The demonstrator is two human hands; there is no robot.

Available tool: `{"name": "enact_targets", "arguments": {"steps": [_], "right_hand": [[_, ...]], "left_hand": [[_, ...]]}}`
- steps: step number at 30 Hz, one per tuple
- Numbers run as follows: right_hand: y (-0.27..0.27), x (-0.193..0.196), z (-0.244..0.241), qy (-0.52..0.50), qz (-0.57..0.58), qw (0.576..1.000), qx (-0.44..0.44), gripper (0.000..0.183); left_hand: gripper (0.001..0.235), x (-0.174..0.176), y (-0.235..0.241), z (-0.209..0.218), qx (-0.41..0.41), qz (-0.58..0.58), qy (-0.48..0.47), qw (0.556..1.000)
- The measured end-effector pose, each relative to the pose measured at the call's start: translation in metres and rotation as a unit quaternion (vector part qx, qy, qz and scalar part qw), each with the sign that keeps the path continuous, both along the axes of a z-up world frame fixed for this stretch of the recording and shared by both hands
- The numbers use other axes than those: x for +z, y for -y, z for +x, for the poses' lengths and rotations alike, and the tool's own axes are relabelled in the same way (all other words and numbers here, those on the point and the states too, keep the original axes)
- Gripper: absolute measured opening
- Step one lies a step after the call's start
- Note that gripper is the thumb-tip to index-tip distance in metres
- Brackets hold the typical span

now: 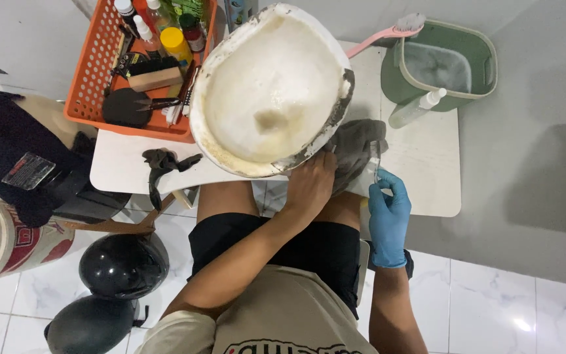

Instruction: Cleaning and wiping the interior and rim of a motorcycle helmet using a cloth and cleaning solution.

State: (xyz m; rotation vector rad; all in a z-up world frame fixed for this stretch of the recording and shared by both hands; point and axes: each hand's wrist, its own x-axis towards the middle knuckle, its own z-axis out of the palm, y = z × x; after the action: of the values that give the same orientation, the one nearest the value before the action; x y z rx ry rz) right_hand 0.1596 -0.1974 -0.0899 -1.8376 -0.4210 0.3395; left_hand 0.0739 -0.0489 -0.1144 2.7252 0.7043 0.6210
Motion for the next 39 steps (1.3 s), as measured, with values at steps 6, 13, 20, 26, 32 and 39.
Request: {"name": "enact_targets", "arguments": {"steps": [6,13,20,26,32,39], "right_hand": [[-0.009,0.024,-0.008,-0.007,0.02,1.0,0.01,0.024],[-0.016,0.031,-0.015,0.058,0.022,0.996,0.068,0.024],[-0.053,0.068,-0.051,0.125,-0.014,0.98,0.151,0.017],[-0.05,0.064,-0.044,0.22,-0.036,0.966,0.131,0.016],[-0.047,0.063,-0.027,0.26,-0.039,0.957,0.127,0.016],[-0.051,0.033,-0.006,0.113,0.065,0.991,0.026,0.024]], "left_hand": [[0.036,0.07,0.004,-0.05,-0.173,-0.136,-0.021,0.975],[0.023,0.09,-0.041,-0.147,-0.048,0.0,0.394,0.918],[0.045,0.099,-0.061,-0.15,0.006,0.018,0.178,0.984],[0.034,0.084,-0.06,-0.133,-0.007,0.01,0.202,0.979],[0.035,0.083,-0.058,-0.13,-0.003,0.006,0.203,0.979],[0.057,0.088,-0.058,-0.139,-0.01,-0.056,0.242,0.969]]}}
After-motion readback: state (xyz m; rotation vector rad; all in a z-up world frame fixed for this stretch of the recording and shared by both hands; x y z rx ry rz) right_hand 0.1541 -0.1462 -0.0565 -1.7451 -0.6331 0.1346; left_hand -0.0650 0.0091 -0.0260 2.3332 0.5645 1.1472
